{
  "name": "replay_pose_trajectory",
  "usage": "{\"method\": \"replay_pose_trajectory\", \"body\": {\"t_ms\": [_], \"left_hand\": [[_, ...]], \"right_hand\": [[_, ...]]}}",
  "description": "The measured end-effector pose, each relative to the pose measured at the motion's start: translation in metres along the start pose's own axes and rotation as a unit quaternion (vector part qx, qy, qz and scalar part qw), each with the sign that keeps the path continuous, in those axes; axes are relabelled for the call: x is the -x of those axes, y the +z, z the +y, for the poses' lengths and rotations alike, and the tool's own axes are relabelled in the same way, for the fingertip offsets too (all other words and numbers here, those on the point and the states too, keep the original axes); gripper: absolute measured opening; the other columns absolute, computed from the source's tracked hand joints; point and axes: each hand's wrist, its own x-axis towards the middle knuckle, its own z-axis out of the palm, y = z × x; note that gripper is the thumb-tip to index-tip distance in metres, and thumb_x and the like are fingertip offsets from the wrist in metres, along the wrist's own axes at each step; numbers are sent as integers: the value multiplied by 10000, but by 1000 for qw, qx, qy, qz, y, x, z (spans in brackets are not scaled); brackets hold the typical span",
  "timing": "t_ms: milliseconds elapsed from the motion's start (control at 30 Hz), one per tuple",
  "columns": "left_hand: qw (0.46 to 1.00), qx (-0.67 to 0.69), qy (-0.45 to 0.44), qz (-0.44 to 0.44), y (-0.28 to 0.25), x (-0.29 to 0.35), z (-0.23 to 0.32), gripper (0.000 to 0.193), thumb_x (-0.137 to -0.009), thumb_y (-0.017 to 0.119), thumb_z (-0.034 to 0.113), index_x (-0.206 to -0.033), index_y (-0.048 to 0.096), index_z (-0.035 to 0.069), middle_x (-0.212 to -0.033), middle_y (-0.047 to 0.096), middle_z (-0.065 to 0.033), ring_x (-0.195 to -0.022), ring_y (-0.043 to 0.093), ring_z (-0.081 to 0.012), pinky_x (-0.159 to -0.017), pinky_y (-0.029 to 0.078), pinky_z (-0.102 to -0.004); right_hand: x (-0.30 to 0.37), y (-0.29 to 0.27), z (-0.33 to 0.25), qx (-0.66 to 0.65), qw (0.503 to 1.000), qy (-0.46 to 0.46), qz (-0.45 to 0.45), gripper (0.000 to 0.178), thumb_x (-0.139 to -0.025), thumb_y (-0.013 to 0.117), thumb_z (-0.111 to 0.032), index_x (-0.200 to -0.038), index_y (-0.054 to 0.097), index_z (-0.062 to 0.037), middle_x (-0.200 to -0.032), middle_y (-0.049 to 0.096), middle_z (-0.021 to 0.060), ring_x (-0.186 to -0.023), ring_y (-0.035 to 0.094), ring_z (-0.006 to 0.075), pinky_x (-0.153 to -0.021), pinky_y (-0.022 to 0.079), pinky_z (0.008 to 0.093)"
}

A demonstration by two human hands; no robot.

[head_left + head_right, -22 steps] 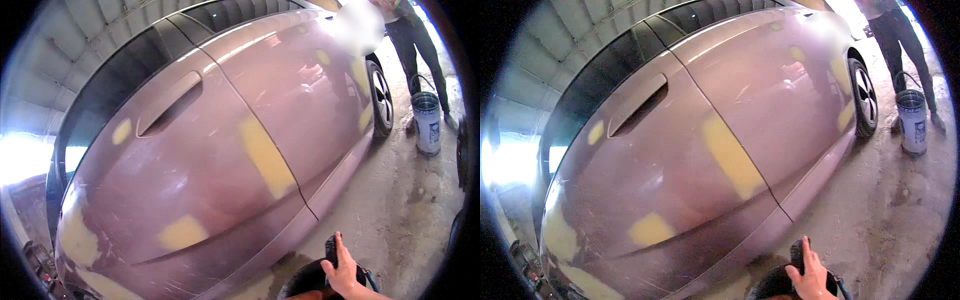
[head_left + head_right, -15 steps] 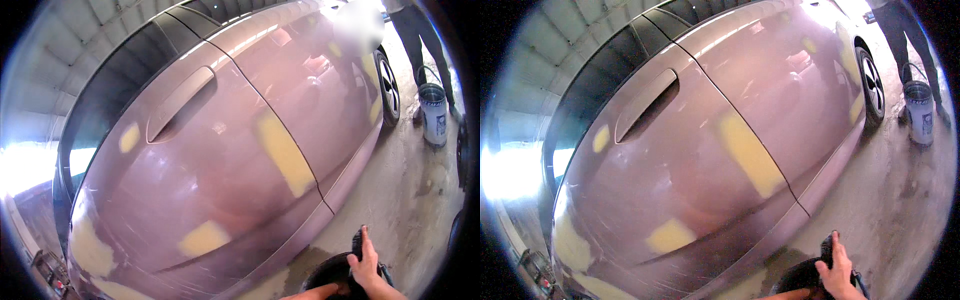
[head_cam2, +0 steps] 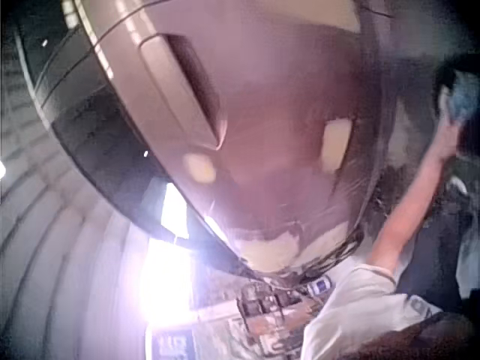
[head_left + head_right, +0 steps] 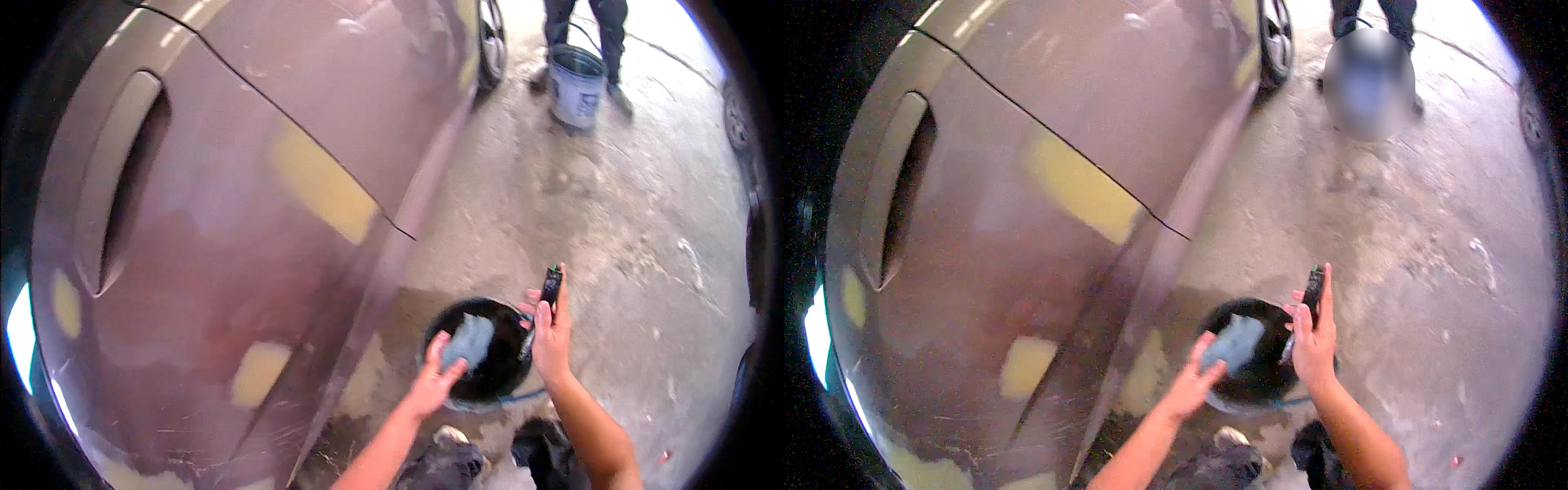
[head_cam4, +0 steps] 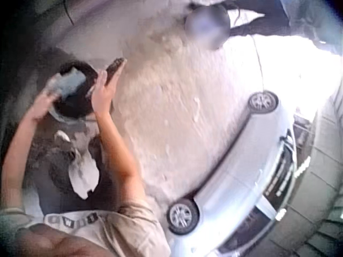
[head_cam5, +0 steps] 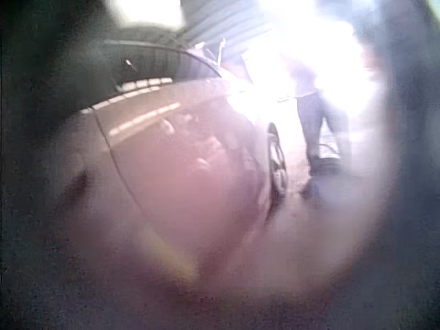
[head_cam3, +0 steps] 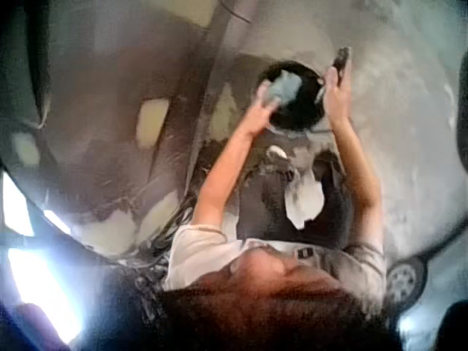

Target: The person kneels beside a car and uses a sanding block to sand the lower edge of the car door. They repeatedly dip the sanding block into a bucket of water and continue sanding the same area.

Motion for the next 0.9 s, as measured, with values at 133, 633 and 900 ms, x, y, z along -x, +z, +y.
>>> {"method": "replay_pose_trajectory", "body": {"t_ms": [133, 633, 900], "left_hand": [[959, 274, -64, 5, 32, 55, 38, 405, -1023, 547, 264, -1332, 542, 2, -1302, 598, -85, -1234, 525, -178, -1073, 384, -339], [912, 129, 156, 356, -175, 114, 294, 245, -911, 586, 108, -1140, 568, 23, -1051, 613, -67, -919, 600, -155, -826, 523, -335], [602, -601, 300, 432, -367, 224, 428, 359, -844, 704, 124, -1139, 583, -41, -1036, 635, -117, -878, 617, -241, -870, 498, -369]], "right_hand": [[62, -81, -4, 27, 997, 51, 50, 635, -1044, 473, -309, -1585, 145, -266, -1152, 567, 90, -955, 626, 162, -728, 522, 280], [159, 79, -73, -3, 982, 174, -77, 665, -987, 526, -128, -1562, 199, -59, -1601, 236, 158, -1466, 243, 234, -1170, 209, 329], [209, 228, -82, 15, 972, 207, -107, 711, -931, 662, -277, -1546, 312, -210, -1341, 437, 178, -1277, 415, 297, -1097, 345, 369]]}}
